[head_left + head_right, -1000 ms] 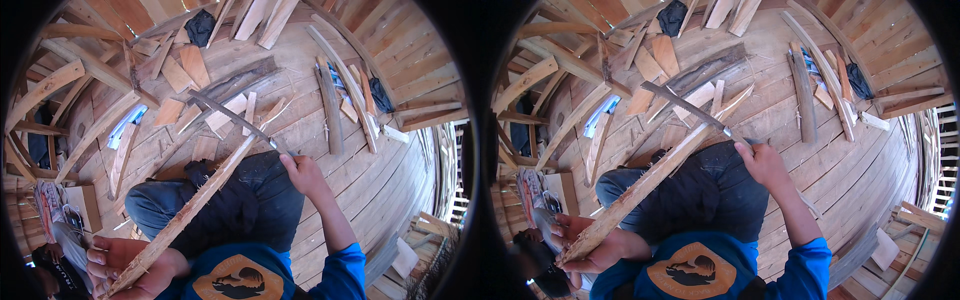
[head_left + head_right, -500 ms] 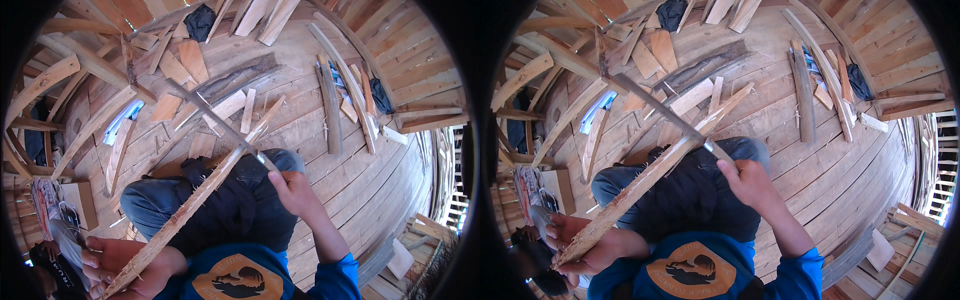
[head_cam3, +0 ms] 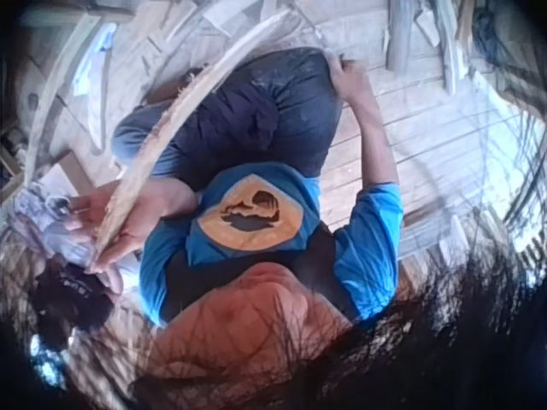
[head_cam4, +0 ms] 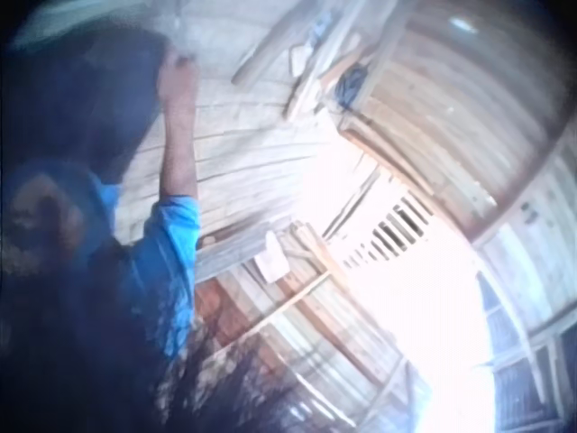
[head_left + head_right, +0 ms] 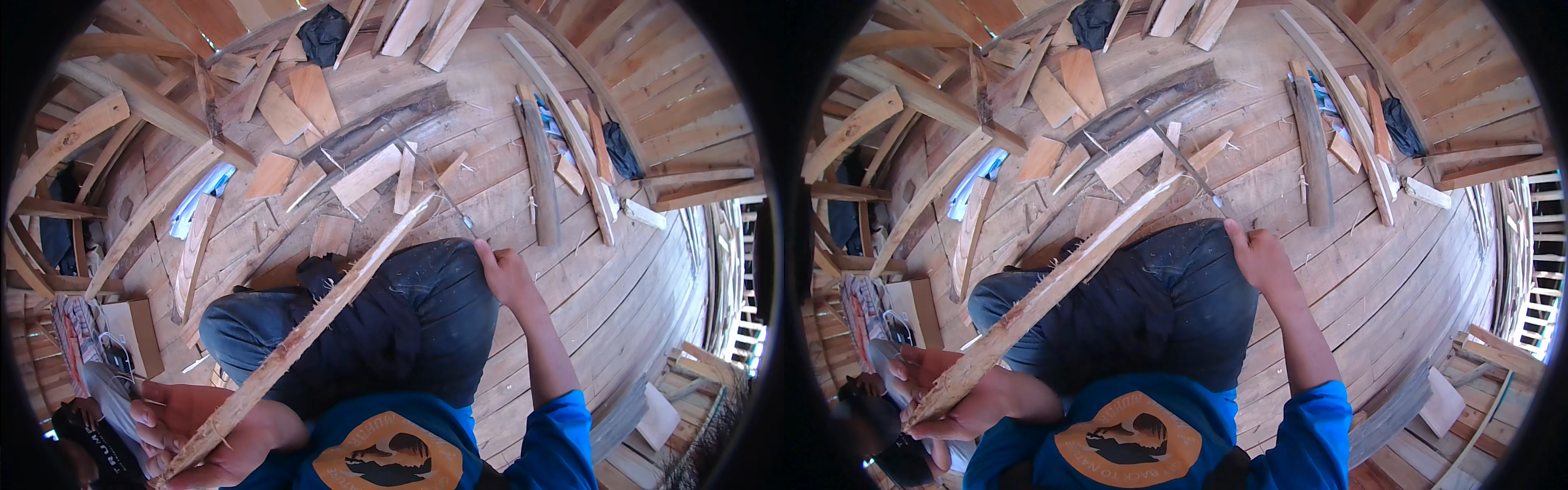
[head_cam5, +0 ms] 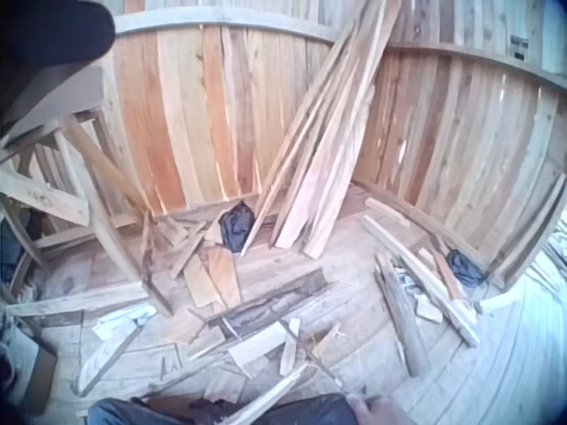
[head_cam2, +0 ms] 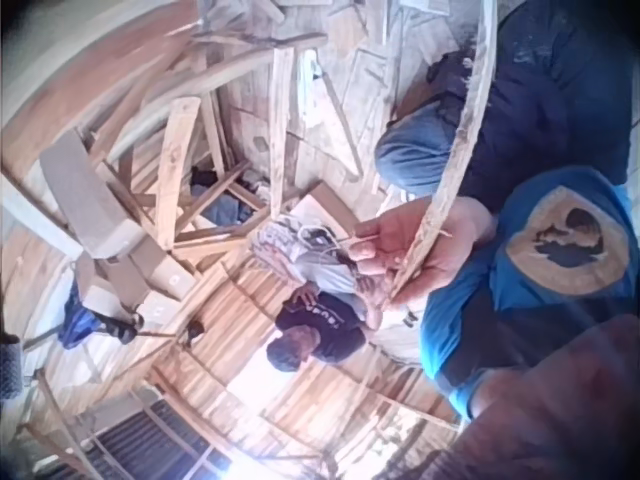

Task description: The person uses a hand saw to cut a thin wooden plank while sitting on a floor cluttered with wood scraps.

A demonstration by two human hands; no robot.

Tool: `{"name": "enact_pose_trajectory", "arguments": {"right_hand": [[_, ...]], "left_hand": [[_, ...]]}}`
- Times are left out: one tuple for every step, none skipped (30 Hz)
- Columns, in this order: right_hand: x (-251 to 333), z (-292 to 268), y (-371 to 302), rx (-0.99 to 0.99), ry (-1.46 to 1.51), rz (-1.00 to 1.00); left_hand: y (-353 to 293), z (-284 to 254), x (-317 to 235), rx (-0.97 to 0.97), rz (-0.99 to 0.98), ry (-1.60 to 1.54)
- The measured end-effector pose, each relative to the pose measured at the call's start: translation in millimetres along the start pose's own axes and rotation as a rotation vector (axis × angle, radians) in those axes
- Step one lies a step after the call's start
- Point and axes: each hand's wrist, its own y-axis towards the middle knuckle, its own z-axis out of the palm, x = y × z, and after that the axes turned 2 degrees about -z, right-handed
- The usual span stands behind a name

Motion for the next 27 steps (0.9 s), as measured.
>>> {"name": "enact_pose_trajectory", "arguments": {"right_hand": [[-3.3,-3.5,3.2,-0.013,-0.001,0.054],[-6.4,-2.0,1.5,-0.004,-0.001,-0.02],[-7.2,0.9,-6.4,0.005,-0.002,-0.092],[16.3,2.5,-23.9,0.053,-0.002,-0.157],[30.3,3.6,-36.7,0.12,0.045,-0.251],[35.6,6.6,-43.4,0.17,-0.005,-0.265],[28.3,9.9,-34.0,0.137,0.029,-0.234],[17.7,15.3,-21.0,0.111,0.06,-0.205],[1.0,11.9,-8.9,0.107,0.112,-0.103],[-15.5,4.8,4.3,0.11,0.156,-0.014],[-19.5,0.2,11.5,0.117,0.204,0.074],[-17.7,1.9,9.3,0.11,0.166,0.006],[-4.5,5.9,-4.8,0.12,0.124,-0.053],[9.4,10.1,-19.2,0.129,0.083,-0.111],[22.7,11.9,-31.8,0.152,0.104,-0.254],[21.0,20.4,-36.5,0.175,0.144,-0.286],[14.8,20.9,-28.7,0.153,0.116,-0.212],[6.3,17.2,-14.8,0.125,0.089,-0.13],[-4.9,8.9,1.3,0.134,0.072,-0.03],[-7.9,6.4,6.7,0.12,0.1,-0.015],[-9.6,4.7,9.8,0.106,0.127,0.0],[-10.3,3.8,10.6,0.092,0.153,0.016],[-3.3,7.4,1.3,0.114,0.123,-0.069],[14.3,12.0,-17.5,0.14,0.089,-0.153],[28.5,15.0,-28.8,0.162,0.059,-0.241],[34.2,14.8,-31.4,0.229,0.092,-0.196],[25.8,16.5,-22.8,0.186,0.087,-0.17]], "left_hand": [[-2.2,2.0,0.4,0.017,0.018,-0.001],[-0.9,-0.3,2.1,0.047,0.014,-0.016],[2.2,-4.7,4.2,0.077,0.008,-0.031],[3.6,-9.9,-3.4,0.115,-0.006,-0.009],[5.2,-3.2,-2.5,0.077,0.005,0.021],[5.4,3.2,0.5,0.0,0.01,0.069],[5.3,8.9,5.2,-0.076,0.017,0.117],[7.0,11.0,7.1,-0.156,0.023,0.172],[11.7,-4.8,8.2,-0.052,-0.013,0.136],[12.5,-9.8,6.3,0.019,-0.02,0.084],[11.2,-11.3,5.4,0.095,-0.025,0.034],[10.3,-12.9,5.2,0.171,-0.031,-0.015],[8.3,-12.3,-0.5,0.233,-0.073,-0.067],[8.0,-12.5,-2.5,0.166,-0.065,-0.038],[7.6,-10.8,-1.0,0.097,-0.059,-0.026],[6.7,-8.7,-0.1,0.029,-0.053,-0.013],[9.3,-12.3,-0.2,0.025,-0.089,-0.02],[14.9,-18.7,2.1,0.023,-0.134,-0.034],[18.4,-23.6,2.8,0.014,-0.171,-0.042],[17.2,-21.2,3.1,0.071,-0.131,-0.026],[15.7,-19.1,3.6,0.129,-0.092,-0.009],[14.8,-17.2,3.8,0.185,-0.053,0.007],[12.5,-17.6,3.7,0.137,-0.057,0.03],[10.1,-18.4,2.0,0.086,-0.063,0.056],[8.8,-18.9,-0.1,0.037,-0.063,0.079],[9.5,-21.0,-1.0,0.07,-0.117,0.017],[12.7,-25.8,-0.5,0.1,-0.169,-0.053]]}}
